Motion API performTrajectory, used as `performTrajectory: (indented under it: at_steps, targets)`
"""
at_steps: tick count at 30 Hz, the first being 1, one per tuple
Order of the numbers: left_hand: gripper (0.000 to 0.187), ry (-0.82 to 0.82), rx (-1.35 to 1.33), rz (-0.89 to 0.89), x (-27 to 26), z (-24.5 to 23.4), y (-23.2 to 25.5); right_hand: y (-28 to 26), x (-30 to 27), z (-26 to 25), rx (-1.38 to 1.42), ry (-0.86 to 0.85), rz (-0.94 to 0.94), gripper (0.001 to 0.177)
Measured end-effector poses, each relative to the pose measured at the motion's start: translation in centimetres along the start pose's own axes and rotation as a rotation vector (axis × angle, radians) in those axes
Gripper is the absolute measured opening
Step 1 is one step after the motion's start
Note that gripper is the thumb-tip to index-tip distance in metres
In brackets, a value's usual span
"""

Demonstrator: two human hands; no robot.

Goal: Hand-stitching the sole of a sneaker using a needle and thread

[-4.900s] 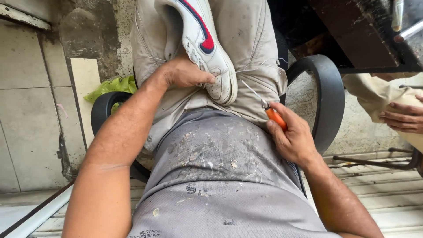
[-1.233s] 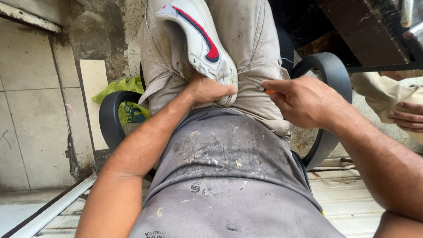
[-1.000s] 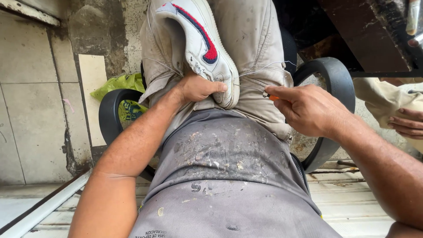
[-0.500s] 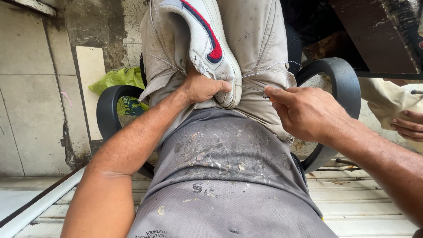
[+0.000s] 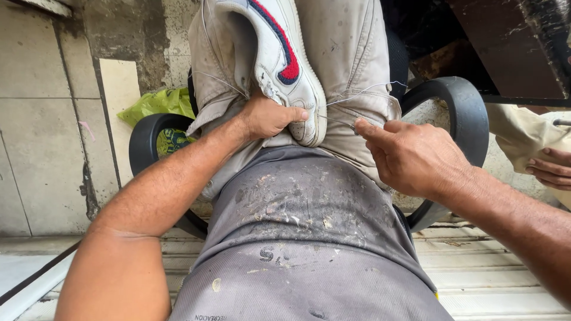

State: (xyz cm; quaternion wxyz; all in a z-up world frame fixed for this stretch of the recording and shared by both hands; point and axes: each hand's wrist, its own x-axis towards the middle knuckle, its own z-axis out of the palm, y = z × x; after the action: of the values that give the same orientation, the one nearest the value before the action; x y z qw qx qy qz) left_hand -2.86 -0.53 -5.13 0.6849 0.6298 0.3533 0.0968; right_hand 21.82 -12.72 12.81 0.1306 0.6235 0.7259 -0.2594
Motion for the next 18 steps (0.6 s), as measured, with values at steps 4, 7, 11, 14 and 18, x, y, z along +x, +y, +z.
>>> performTrajectory:
  at_steps: [4,7,11,14,18]
  targets:
    - [0.047,0.119,0.074,0.014,0.0,0.4,0.2,-0.7,-0.1,-0.2,-0.074,-0.002,0.015,0.047]
    - [0.046,0.099,0.054,-0.015,-0.2,0.5,0.2,-0.2,0.2,0.2,0.274,-0.015,0.070,0.045]
    - [0.044,0.137,0.008,0.002,0.1,0.6,-0.4,-0.2,-0.2,2.3,0.002,0.087,0.022,0.047]
    - [0.049,0.133,-0.043,-0.085,0.1,0.1,0.9,0.1,0.0,2.9,0.331,0.147,0.072,0.035]
    - [0.044,0.141,-0.062,-0.095,0.1,0.1,0.7,-1.0,-0.6,1.8,0.218,0.173,0.049,0.031]
